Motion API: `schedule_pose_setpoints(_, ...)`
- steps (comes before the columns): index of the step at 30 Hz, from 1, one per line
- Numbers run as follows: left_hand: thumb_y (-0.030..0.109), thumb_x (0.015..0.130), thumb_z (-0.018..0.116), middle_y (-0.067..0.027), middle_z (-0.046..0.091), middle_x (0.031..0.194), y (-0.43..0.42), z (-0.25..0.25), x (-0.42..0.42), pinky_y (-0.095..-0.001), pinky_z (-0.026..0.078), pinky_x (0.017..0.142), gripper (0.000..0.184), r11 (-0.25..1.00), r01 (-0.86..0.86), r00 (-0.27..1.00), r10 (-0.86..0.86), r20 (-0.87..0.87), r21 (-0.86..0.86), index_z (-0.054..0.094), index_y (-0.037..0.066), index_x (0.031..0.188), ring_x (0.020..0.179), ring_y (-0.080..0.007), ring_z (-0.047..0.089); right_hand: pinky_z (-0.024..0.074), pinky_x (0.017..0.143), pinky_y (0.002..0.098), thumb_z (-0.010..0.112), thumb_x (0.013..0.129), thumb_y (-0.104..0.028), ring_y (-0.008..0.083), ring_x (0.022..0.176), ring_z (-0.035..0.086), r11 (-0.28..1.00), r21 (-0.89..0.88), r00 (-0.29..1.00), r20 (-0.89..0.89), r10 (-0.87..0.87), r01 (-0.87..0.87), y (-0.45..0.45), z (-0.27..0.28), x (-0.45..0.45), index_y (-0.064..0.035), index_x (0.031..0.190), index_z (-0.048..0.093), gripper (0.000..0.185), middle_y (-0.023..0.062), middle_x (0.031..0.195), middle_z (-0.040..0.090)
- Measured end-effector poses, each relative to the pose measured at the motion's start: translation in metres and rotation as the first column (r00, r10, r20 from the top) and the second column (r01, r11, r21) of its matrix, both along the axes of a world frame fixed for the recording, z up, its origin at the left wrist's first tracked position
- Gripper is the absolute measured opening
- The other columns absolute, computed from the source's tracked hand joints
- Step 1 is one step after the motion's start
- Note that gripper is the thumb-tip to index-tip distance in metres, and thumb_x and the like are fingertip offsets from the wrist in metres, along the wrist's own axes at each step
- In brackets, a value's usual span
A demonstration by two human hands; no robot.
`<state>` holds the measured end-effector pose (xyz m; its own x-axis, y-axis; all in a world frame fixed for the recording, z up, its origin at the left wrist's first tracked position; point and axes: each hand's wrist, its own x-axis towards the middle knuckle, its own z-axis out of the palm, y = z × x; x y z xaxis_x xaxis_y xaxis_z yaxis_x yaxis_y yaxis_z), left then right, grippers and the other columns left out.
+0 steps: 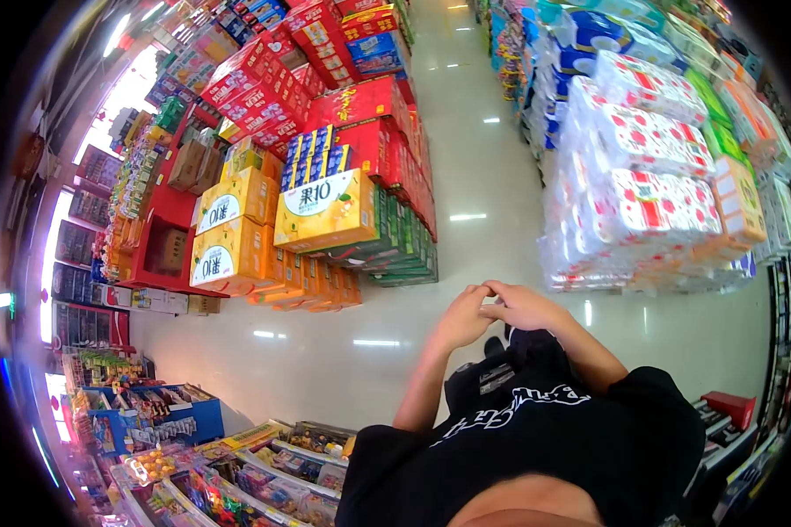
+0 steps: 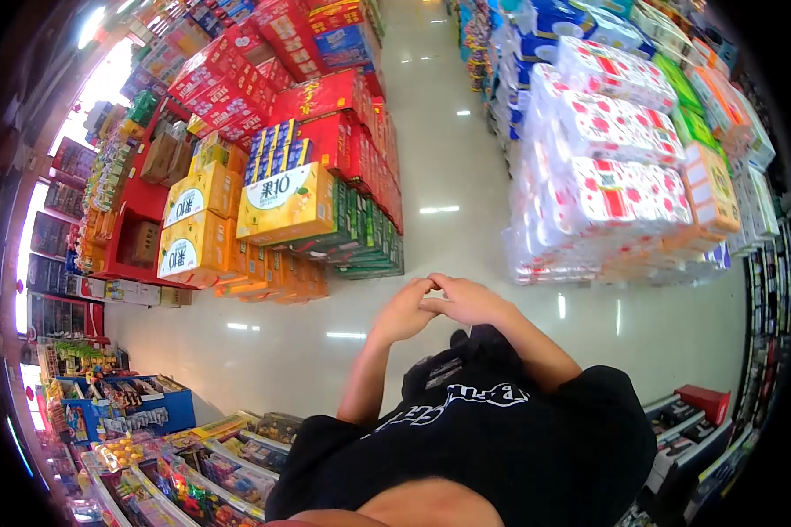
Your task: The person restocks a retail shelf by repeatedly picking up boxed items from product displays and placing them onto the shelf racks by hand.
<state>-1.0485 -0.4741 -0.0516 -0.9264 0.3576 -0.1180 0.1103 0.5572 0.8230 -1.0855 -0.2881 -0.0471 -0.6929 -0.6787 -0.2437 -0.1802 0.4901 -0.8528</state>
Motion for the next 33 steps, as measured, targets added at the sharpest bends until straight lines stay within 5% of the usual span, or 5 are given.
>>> schedule_pose_setpoints(2,0.012,0.083,0.068,-0.0241,0.063,0.118,-0.006,-0.012,-0.027,-0.0433,0.048,0.096,0.039,0.996,-0.084,0.995,0.081,0.064,0.038,0.061,-0.002,0.12,0.113,-0.039,0.059,0.0498,0.095,0.0469,0.062,0.096,-0.045,0.0429,0.11,0.064,0.998,-0.035,0.971,0.238,-0.033,0.043,-0.013,0.011,-0.034,-0.0004,0.128,0.053,0.055,0.0256,0.123,0.065)
schedule_pose_setpoints(14,0.032,0.085,0.077,-0.0288,0.052,0.142,-0.105,-0.098,-0.22,-0.0396,0.042,0.109,0.084,0.94,-0.302,0.924,0.248,0.291,0.16,0.038,-0.008,0.148,0.129,-0.0349,0.055,0.0494,0.096,0.0489,0.056,0.096,-0.057,0.0447,0.112,0.062,0.864,0.354,0.914,-0.055,0.401,-0.358,-0.11,-0.03,-0.29,-0.002,0.126,0.057,0.063,0.0279,0.121,0.064)
schedule_pose_setpoints(20,0.033,0.08,0.078,-0.0317,0.05,0.142,-0.169,-0.015,-0.307,-0.0393,0.042,0.109,0.09,0.832,-0.552,0.795,0.543,0.272,-0.047,0.036,-0.011,0.147,0.133,-0.0382,0.051,0.0491,0.097,0.049,0.055,0.096,-0.053,0.0448,0.114,0.061,0.846,0.273,0.859,-0.107,0.5,-0.458,-0.209,-0.03,-0.397,0.002,0.126,0.053,0.063,0.0289,0.118,0.063)
schedule_pose_setpoints(22,0.033,0.081,0.078,-0.0303,0.057,0.133,-0.215,-0.104,-0.325,-0.0425,0.045,0.105,0.079,0.731,-0.681,0.727,0.67,0.151,0.039,0.046,-0.009,0.139,0.127,-0.0398,0.055,0.0489,0.098,0.0489,0.055,0.097,-0.052,0.0446,0.116,0.06,0.833,0.23,0.828,-0.147,0.541,-0.503,-0.243,-0.041,-0.427,0.002,0.127,0.052,0.062,0.0282,0.12,0.062)
schedule_pose_setpoints(33,0.042,0.089,0.065,-0.0291,0.015,0.163,-0.289,-0.15,-0.433,-0.0699,0.021,0.112,0.089,0.16,-0.774,0.374,0.896,-0.238,-0.612,0.028,-0.009,0.152,0.147,-0.0543,0.017,0.0396,0.113,0.0471,0.063,0.092,-0.038,0.0462,0.134,0.046,0.766,0.281,0.765,-0.137,0.629,-0.579,-0.399,-0.094,-0.552,0.0085,0.145,0.035,0.076,0.0332,0.147,0.04)
